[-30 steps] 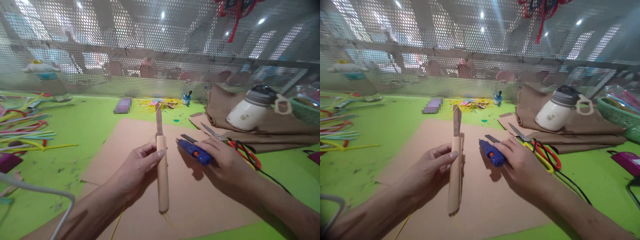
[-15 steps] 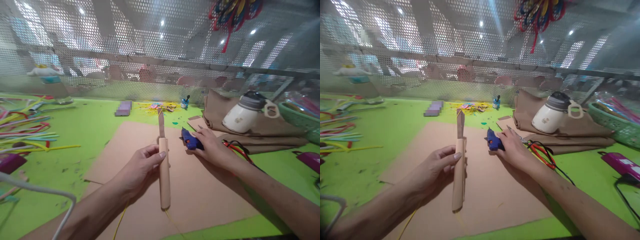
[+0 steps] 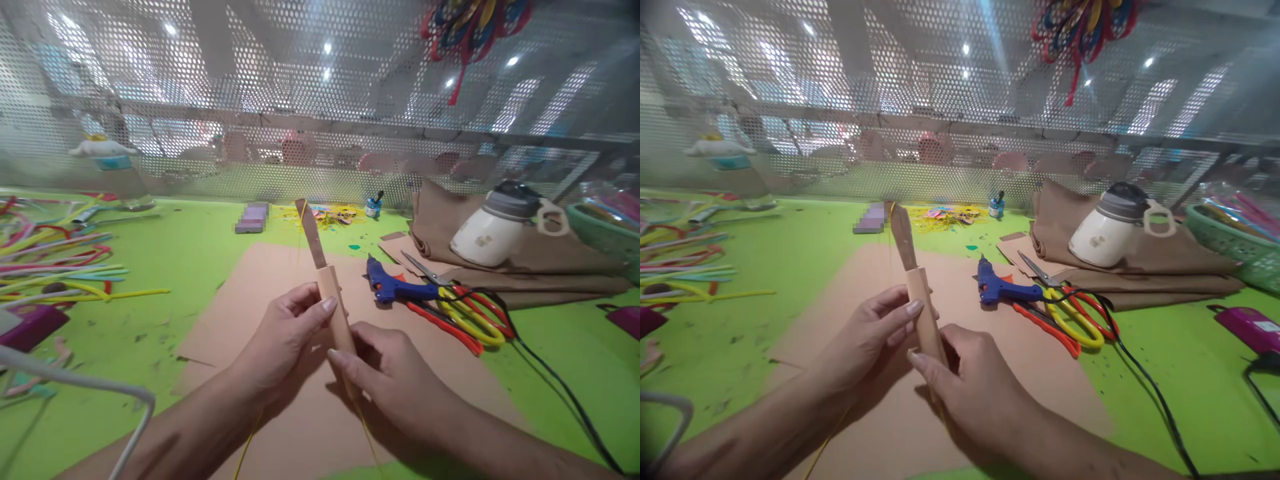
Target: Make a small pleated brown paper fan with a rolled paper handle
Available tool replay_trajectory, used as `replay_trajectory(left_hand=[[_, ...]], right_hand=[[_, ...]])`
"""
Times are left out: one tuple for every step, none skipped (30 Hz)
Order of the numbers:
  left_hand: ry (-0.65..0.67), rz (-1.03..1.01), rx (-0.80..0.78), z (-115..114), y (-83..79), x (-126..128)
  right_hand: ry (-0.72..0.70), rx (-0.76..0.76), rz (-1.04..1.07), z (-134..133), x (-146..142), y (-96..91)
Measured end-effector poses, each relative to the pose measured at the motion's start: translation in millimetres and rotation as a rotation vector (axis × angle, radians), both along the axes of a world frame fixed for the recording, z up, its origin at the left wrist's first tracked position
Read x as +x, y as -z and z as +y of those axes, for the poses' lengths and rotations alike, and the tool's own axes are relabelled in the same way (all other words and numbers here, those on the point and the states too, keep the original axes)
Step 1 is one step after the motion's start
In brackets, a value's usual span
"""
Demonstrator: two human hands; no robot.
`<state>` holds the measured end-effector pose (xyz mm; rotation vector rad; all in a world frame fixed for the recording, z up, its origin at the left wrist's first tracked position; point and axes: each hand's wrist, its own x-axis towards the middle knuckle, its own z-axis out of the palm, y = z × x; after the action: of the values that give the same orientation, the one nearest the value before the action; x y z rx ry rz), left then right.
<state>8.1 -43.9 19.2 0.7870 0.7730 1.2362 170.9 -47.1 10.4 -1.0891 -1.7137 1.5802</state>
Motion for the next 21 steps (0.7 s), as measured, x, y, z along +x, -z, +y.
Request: replay_trajectory(left_hand=[[-0.015, 0.007, -0.002, -1.0, -1.0, 0.7], [-0.026, 0.010, -0.010, -2.0, -2.1, 1.4], [-0.033, 0.010, -0.023, -2.7, -3.2, 2.0], [-0.034, 0.009, -0.041, -3.2, -4.3, 2.5], [-0.032, 0.007, -0.057, -3.5, -5.3, 3.0], [-0.032, 0.004, -0.070, -3.5, -6.2, 3.2], [-0.034, 0.000, -0.074, -3.3, -6.8, 3.4], [-0.039, -0.004, -0.073, -3.0, -7.4, 3.4], [-0.047, -0.008, -0.069, -2.5, -8.0, 3.2], [-0.058, -0.012, -0.064, -2.0, -8.5, 2.9], [-0.067, -0.018, -0.061, -1.5, -9.0, 2.4], [-0.071, -0.023, -0.061, -1.0, -9.3, 1.7], [-0.068, -0.025, -0.062, -0.5, -9.5, 0.7], [-0.056, -0.028, -0.061, 0.0, -9.4, -0.4], [-0.040, -0.034, -0.052, 0.6, -9.1, -1.8], [-0.024, -0.042, -0.041, 1.3, -8.6, -3.4], [-0.009, -0.050, -0.027, 1.9, -8.0, -4.9], [0.005, -0.057, -0.012, 2.5, -7.6, -6.3], [0.018, -0.062, -0.002, 3.0, -7.5, -7.3], [0.025, -0.063, 0.002, 3.2, -8.0, -8.0], [0.028, -0.060, 0.000, 3.2, -9.0, -8.3]], right_hand=[[0.018, -0.032, 0.041, -0.2, -1.9, 4.2], [0.033, -0.037, 0.062, -0.2, -2.9, 7.3], [0.043, -0.031, 0.070, -0.3, -3.2, 9.4], [0.043, -0.023, 0.070, -0.5, -3.1, 10.3], [0.040, -0.014, 0.064, -0.7, -2.7, 10.2], [0.038, -0.001, 0.055, -1.0, -2.1, 9.3], [0.034, 0.014, 0.046, -1.3, -1.6, 7.9], [0.027, 0.032, 0.037, -1.5, -0.9, 6.2], [0.018, 0.047, 0.029, -1.6, -0.3, 4.5], [0.009, 0.059, 0.023, -1.6, 0.4, 3.1], [0.000, 0.068, 0.017, -1.5, 1.1, 2.1], [-0.010, 0.075, 0.010, -1.3, 1.9, 1.7], [-0.018, 0.083, 0.003, -1.1, 2.8, 1.8], [-0.025, 0.088, 0.000, -1.1, 3.7, 2.4], [-0.029, 0.090, 0.003, -1.1, 4.5, 3.2], [-0.035, 0.087, 0.010, -1.2, 5.4, 4.2], [-0.042, 0.073, 0.018, -1.3, 6.1, 5.2], [-0.050, 0.053, 0.028, -1.4, 6.8, 5.9], [-0.059, 0.030, 0.037, -1.4, 7.4, 6.3], [-0.067, 0.009, 0.045, -1.2, 8.0, 6.3], [-0.075, -0.008, 0.050, -1.0, 8.5, 6.1]])
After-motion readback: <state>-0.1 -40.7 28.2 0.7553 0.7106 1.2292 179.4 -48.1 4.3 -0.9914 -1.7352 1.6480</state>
